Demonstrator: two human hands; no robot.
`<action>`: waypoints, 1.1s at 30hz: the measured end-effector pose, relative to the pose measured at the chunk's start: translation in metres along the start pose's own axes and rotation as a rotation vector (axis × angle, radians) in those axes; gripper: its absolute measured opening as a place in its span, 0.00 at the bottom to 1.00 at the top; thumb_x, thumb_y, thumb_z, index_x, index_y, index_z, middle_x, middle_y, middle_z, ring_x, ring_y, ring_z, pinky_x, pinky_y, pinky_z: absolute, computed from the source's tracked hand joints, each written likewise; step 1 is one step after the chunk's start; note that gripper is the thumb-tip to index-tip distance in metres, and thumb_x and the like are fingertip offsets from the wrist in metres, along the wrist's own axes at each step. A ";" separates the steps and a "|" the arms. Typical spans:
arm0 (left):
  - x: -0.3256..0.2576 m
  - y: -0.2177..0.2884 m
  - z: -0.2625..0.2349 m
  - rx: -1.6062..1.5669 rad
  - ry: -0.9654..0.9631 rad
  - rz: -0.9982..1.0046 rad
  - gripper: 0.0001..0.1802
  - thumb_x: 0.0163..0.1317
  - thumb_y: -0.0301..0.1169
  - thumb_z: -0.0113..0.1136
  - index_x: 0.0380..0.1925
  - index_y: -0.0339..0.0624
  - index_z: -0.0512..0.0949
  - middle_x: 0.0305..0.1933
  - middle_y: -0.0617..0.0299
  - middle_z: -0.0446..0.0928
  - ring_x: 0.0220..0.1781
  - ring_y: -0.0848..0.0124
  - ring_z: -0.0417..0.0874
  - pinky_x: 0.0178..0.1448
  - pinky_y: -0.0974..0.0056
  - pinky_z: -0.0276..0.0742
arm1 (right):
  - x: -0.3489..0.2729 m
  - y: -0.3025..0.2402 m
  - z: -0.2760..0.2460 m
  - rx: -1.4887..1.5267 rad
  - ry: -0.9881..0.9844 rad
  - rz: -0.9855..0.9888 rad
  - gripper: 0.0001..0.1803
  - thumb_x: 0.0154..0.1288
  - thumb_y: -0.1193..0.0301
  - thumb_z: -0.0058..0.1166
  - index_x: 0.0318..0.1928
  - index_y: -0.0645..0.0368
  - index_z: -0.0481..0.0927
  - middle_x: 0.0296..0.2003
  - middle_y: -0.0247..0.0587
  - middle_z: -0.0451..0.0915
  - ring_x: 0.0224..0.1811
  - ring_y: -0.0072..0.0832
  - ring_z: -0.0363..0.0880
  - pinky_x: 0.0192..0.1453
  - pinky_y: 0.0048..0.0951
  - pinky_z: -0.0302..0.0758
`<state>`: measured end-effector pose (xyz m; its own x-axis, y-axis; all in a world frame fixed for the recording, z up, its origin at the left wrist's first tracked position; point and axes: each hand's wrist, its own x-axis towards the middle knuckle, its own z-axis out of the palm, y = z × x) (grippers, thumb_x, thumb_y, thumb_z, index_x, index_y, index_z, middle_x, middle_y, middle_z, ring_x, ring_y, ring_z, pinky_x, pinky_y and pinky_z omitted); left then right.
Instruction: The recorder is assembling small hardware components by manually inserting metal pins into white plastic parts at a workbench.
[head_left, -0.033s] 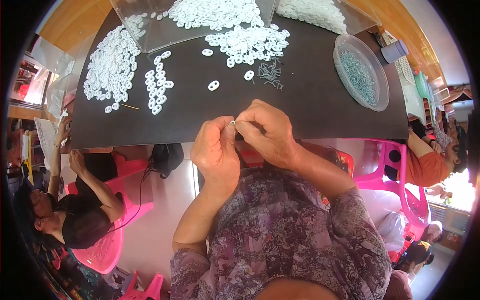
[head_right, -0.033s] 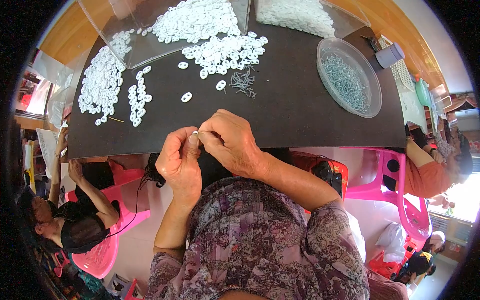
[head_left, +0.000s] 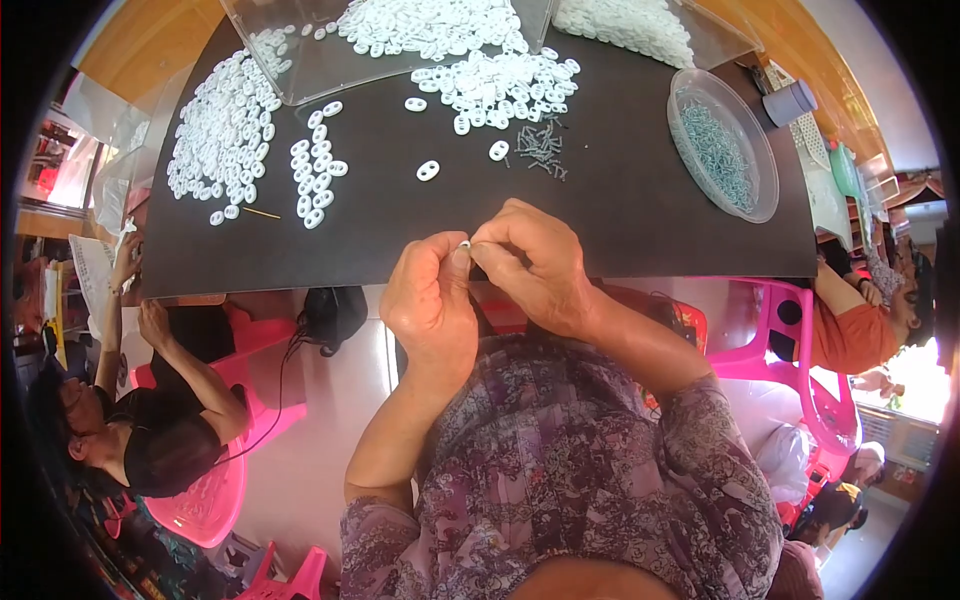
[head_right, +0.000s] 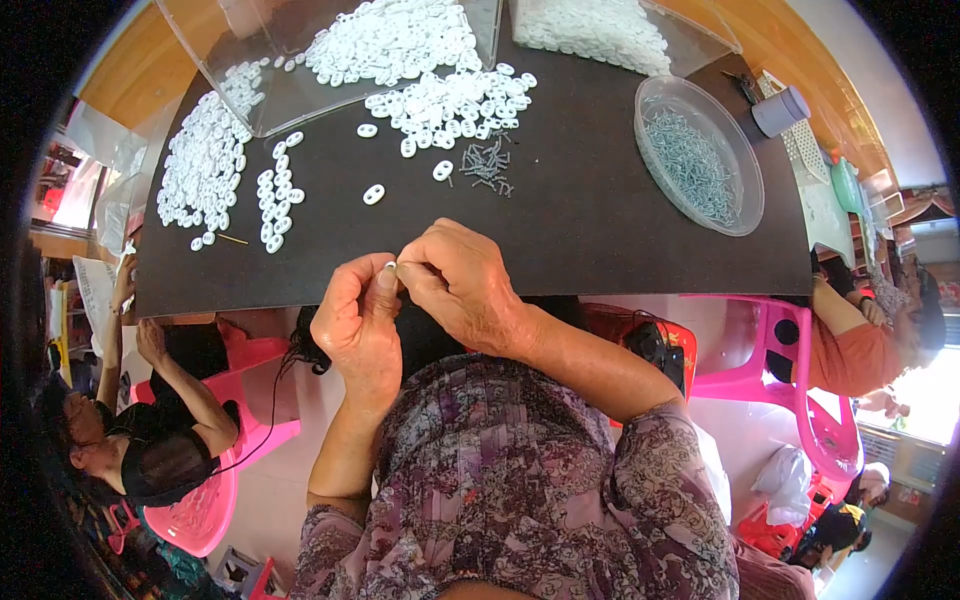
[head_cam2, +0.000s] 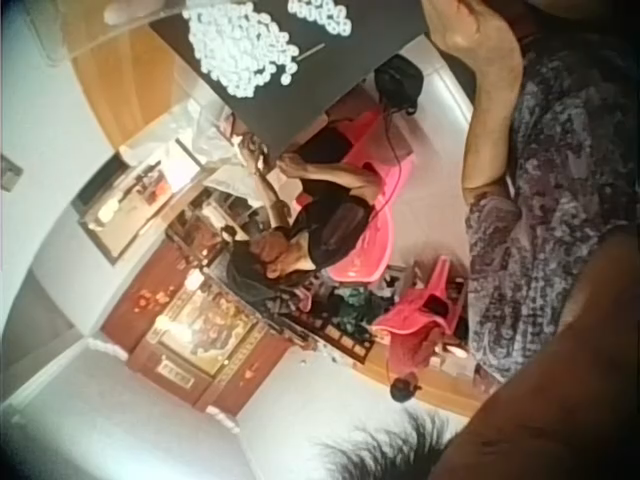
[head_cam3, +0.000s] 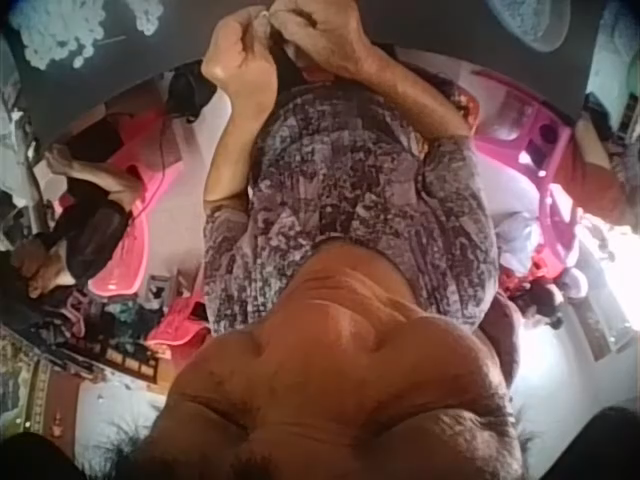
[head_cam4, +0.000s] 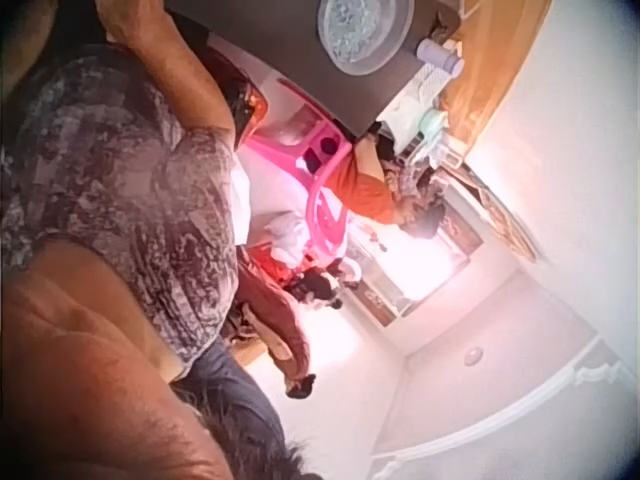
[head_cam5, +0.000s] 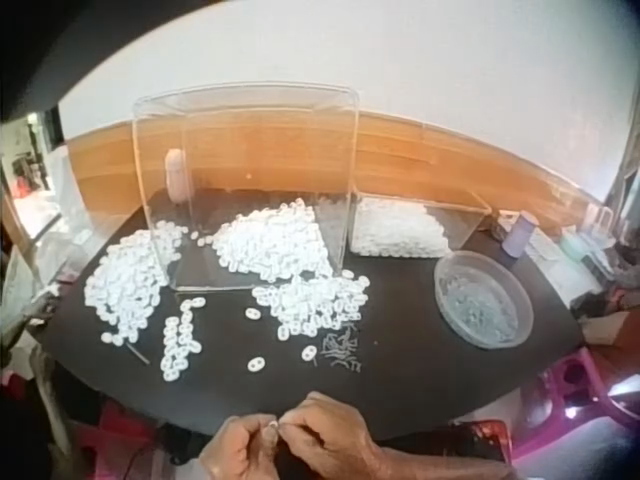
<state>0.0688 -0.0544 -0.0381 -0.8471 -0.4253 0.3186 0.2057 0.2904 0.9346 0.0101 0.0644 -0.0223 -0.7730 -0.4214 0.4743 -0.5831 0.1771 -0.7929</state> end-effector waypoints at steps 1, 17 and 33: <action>0.001 0.001 -0.001 0.000 0.000 -0.001 0.02 0.60 0.20 0.60 0.33 0.32 0.77 0.29 0.60 0.77 0.28 0.75 0.75 0.34 0.70 0.73 | 0.000 0.000 0.001 0.024 0.008 0.014 0.04 0.54 0.81 0.56 0.28 0.61 0.75 0.21 0.36 0.72 0.23 0.31 0.69 0.27 0.30 0.67; 0.005 0.001 -0.004 -0.206 -0.063 -0.115 0.05 0.63 0.23 0.58 0.36 0.32 0.78 0.29 0.66 0.76 0.26 0.83 0.69 0.29 0.78 0.65 | -0.001 -0.006 -0.008 0.097 -0.067 0.244 0.02 0.58 0.79 0.55 0.31 0.62 0.79 0.26 0.33 0.74 0.26 0.16 0.69 0.29 0.21 0.66; -0.002 -0.002 -0.004 -0.140 -0.061 -0.035 0.04 0.63 0.22 0.58 0.35 0.31 0.78 0.28 0.66 0.75 0.25 0.82 0.69 0.29 0.77 0.67 | -0.004 0.002 0.002 0.072 -0.079 0.108 0.03 0.57 0.79 0.54 0.28 0.62 0.74 0.23 0.39 0.72 0.24 0.31 0.70 0.28 0.31 0.67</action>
<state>0.0718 -0.0574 -0.0394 -0.8824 -0.3786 0.2795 0.2383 0.1527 0.9591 0.0122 0.0651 -0.0264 -0.8065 -0.4726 0.3552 -0.4758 0.1624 -0.8644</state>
